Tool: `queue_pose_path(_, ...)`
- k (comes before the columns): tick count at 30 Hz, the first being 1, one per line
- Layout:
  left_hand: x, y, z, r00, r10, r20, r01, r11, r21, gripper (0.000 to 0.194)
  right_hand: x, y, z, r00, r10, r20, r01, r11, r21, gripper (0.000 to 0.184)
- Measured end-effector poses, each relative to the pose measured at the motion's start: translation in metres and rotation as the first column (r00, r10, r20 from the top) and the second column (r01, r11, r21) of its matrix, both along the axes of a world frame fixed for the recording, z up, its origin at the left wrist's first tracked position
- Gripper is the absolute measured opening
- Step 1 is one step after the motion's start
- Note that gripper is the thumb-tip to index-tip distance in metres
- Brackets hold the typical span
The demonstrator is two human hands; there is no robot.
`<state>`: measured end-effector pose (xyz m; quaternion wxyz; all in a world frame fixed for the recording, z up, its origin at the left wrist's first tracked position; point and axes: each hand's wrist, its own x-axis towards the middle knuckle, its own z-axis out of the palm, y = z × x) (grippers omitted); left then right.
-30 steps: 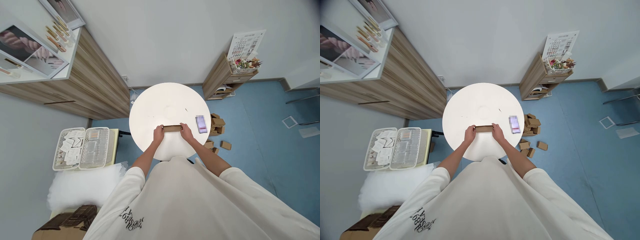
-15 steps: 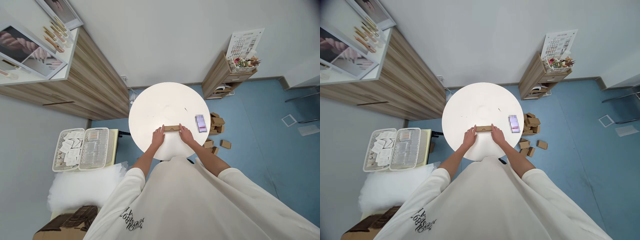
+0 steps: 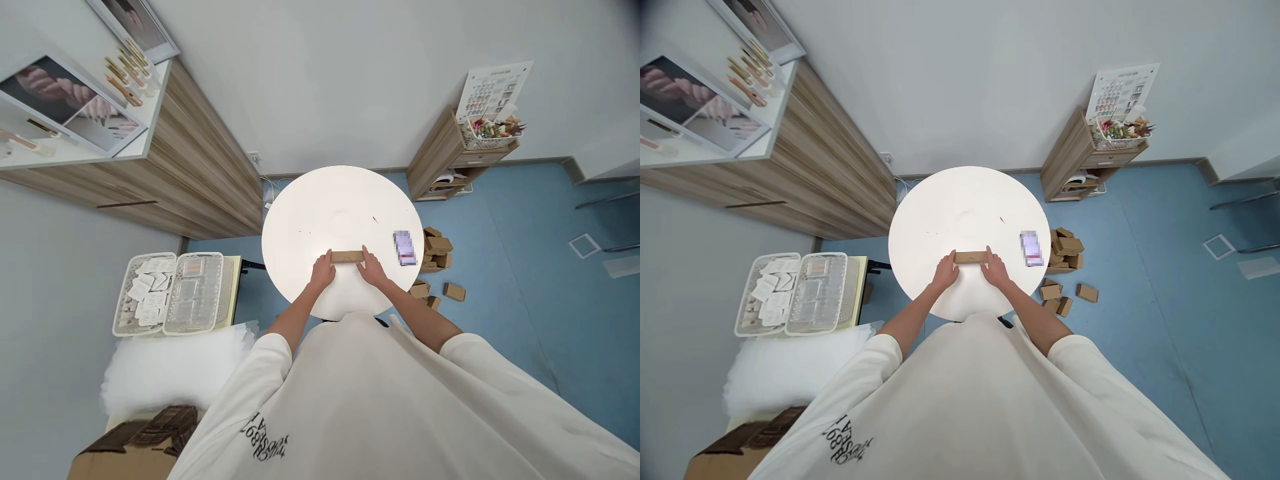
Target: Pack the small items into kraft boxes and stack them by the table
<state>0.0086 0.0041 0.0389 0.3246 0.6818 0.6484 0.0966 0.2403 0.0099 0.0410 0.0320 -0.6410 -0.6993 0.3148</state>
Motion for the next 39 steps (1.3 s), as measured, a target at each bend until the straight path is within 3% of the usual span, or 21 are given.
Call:
queue_pose_path(7, -0.005, -0.031, -0.010, 0.992, 0.055, 0.118, -0.064, 0.995, 0.073, 0.054, 0.001, -0.024, -0.008, 0.993, -0.053, -0.106, 0.057, 0.998, 0.036, 0.051)
queue_pose_path(12, -0.009, -0.063, -0.032, 0.998, -0.023, 0.056, 0.025, 0.999, -0.045, 0.058, 0.006, -0.046, -0.019, 0.998, -0.011, -0.065, 0.005, 0.996, -0.088, 0.051)
queue_pose_path(16, -0.007, -0.073, -0.042, 0.993, -0.109, -0.043, 0.106, 0.992, -0.068, 0.068, 0.002, -0.052, -0.023, 0.999, 0.039, 0.001, -0.039, 0.996, -0.078, 0.053)
queue_pose_path(23, -0.002, -0.071, -0.034, 0.979, -0.176, -0.106, 0.159, 0.975, -0.154, 0.082, -0.007, -0.052, -0.027, 0.993, 0.060, 0.106, -0.053, 0.996, -0.074, 0.057)
queue_pose_path(28, -0.008, -0.075, -0.029, 0.966, -0.232, -0.118, 0.205, 0.957, -0.204, 0.080, -0.009, -0.052, -0.024, 0.994, 0.048, 0.094, -0.040, 0.996, -0.078, 0.054)
queue_pose_path(39, -0.033, -0.106, -0.040, 0.953, -0.299, -0.054, 0.290, 0.947, -0.139, 0.085, -0.029, -0.085, -0.020, 0.998, -0.045, 0.044, 0.049, 0.993, -0.108, 0.057)
